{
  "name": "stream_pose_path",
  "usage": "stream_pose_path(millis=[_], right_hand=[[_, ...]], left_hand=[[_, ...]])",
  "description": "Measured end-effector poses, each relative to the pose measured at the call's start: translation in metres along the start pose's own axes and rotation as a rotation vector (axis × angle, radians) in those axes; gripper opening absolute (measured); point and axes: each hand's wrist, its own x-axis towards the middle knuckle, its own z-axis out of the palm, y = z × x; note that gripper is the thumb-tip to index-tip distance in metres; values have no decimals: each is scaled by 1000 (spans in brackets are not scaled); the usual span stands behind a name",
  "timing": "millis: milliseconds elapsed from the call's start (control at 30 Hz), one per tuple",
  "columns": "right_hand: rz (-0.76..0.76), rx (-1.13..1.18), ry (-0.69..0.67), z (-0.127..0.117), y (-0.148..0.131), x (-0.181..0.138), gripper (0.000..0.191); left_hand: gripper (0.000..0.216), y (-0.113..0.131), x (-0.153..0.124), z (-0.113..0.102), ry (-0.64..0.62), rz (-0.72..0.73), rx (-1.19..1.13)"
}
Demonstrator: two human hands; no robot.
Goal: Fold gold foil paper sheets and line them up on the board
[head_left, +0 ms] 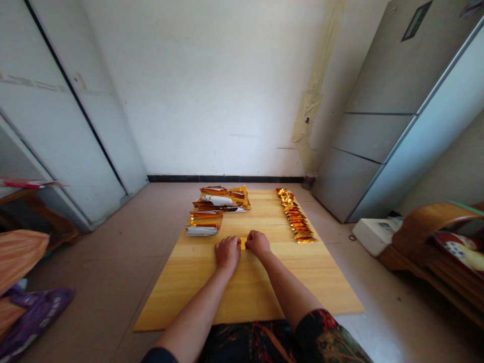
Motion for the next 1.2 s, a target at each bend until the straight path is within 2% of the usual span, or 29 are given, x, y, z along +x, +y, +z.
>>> stream_pose_path(millis=[200,367,667,867,1033,1100,1200], right_hand=[[-5,-5,44,-3,20,2,16],[-129,-10,88,1,30,-6,23],[-187,19,76,-5,25,-17,11],[-142,-18,199,-14,24,-23,17],[-163,-128,160,-15,27,-25,17],[-144,-142,151,-13,29,-25,21],[-152,-119,155,-10,30,-25,38]], left_hand=[[18,-1,-2,0,8,16,8],[15,0,-6,0,38,64,13],[11,-2,-8,1,38,123,-50],[13,-3,-9,5,59,254,-56],[13,-3,-15,3,51,340,-26],[11,-3,-19,1,57,353,-11],[5,-2,-22,-2,60,366,-10]])
